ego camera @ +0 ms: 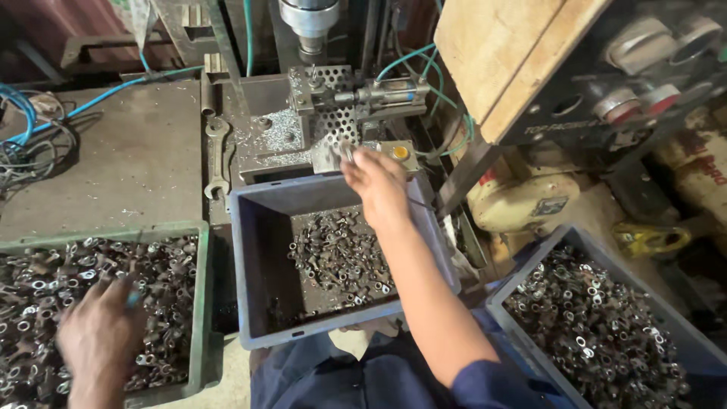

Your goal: The person sits at a top facing and chamfering machine, picks small metal fittings from a bin, places them into the machine fixture, and pulls a lever to run the machine. They use a small stick to move and sort the machined fittings between bins, transferring finished pieces into side crates.

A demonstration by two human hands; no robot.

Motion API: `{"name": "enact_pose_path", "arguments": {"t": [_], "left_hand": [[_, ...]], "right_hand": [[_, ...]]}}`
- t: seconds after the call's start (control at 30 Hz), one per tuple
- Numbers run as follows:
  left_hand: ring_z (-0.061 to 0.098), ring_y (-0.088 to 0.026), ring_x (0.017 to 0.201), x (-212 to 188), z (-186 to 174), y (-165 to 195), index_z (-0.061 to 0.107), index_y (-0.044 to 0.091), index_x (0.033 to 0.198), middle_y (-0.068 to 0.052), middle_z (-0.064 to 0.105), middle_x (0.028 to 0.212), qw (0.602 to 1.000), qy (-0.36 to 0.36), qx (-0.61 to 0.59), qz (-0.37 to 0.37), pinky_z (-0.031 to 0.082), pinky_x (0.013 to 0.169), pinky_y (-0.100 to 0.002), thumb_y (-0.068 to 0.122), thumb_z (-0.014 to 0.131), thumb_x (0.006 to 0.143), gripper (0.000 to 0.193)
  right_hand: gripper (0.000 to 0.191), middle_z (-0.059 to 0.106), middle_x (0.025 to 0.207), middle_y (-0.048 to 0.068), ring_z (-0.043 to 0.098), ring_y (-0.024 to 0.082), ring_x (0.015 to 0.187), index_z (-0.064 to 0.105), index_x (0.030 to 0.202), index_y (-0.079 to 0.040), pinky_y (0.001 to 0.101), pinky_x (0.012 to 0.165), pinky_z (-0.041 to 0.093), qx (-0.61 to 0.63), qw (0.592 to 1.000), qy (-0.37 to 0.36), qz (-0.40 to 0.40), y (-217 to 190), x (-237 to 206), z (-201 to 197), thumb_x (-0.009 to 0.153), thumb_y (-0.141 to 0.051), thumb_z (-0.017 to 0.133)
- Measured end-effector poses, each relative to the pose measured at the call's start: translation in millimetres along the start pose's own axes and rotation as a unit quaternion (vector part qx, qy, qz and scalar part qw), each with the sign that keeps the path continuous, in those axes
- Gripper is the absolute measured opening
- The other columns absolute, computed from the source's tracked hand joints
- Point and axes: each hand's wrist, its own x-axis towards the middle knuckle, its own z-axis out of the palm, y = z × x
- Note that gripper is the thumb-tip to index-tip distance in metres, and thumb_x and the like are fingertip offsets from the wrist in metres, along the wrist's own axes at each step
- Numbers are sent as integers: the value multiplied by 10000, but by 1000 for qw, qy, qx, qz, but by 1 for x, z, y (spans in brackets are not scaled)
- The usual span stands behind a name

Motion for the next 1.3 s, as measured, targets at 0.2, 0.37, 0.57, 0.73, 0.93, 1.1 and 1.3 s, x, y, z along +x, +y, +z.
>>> {"name": "enact_pose_path", "arguments": {"t": [0.2, 0.37, 0.57, 0.73, 0.93, 1.1, 1.3], "left_hand": [[774, -237, 924, -34, 40, -61, 774, 264, 1135, -66, 777, 983, 987, -115, 102, -52, 545, 1002, -412, 332, 645, 981, 212], [754, -281, 1022, -35, 55, -74, 746, 268, 1223, -77, 760, 1143, 997, -76, 31, -4, 515, 1037, -443, 307, 711, 791, 435], [792, -242, 930, -31, 52, -70, 757, 305, 1267, -65, 784, 1139, 986, -144, 49, -64, 543, 1067, -418, 247, 630, 953, 344], [767, -273, 953, -40, 53, -68, 772, 261, 1171, -91, 784, 1090, 989, -76, 54, -111, 535, 1078, -427, 300, 609, 1023, 223], [751, -305, 962, -43, 70, -78, 785, 205, 1095, -140, 779, 988, 982, -14, 80, -171, 514, 1039, -430, 458, 677, 1029, 283], [741, -322, 961, -48, 83, -82, 784, 193, 1065, -136, 767, 1033, 983, -8, 79, -164, 493, 1022, -477, 446, 707, 956, 286], [744, -295, 970, -52, 85, -83, 755, 186, 1040, -116, 764, 1064, 985, 14, 107, -138, 481, 1096, -451, 436, 699, 953, 271]], "right_hand": [[168, 721, 968, 148, 724, 257, 860, 657, 1075, 14, 324, 714, 589, 21, 996, 87, -2, 39, 91, 30, 928, -51, 704], [162, 715, 939, 157, 706, 253, 802, 667, 1028, 19, 340, 696, 597, 11, 993, 117, -13, 59, 137, 32, 899, -61, 722], [187, 711, 955, 128, 696, 236, 818, 685, 1053, 22, 333, 687, 579, -45, 995, 93, -13, 65, 156, 32, 904, -86, 716], [320, 705, 1096, 129, 720, 252, 923, 648, 1210, 13, 338, 797, 620, -185, 982, 28, 20, 43, 137, 41, 938, -149, 692], [320, 745, 1140, 130, 747, 234, 1011, 701, 1207, -30, 321, 869, 594, -517, 832, -25, -201, -23, 40, 7, 932, -193, 705], [240, 737, 1134, 151, 693, 337, 1049, 738, 1100, -47, 438, 922, 542, -684, 653, 47, -321, -59, -3, -27, 931, -217, 724], [345, 656, 1300, 194, 586, 401, 1225, 720, 1061, -31, 479, 1019, 476, -754, 590, -21, -288, -71, -1, -34, 924, -346, 747]]}}
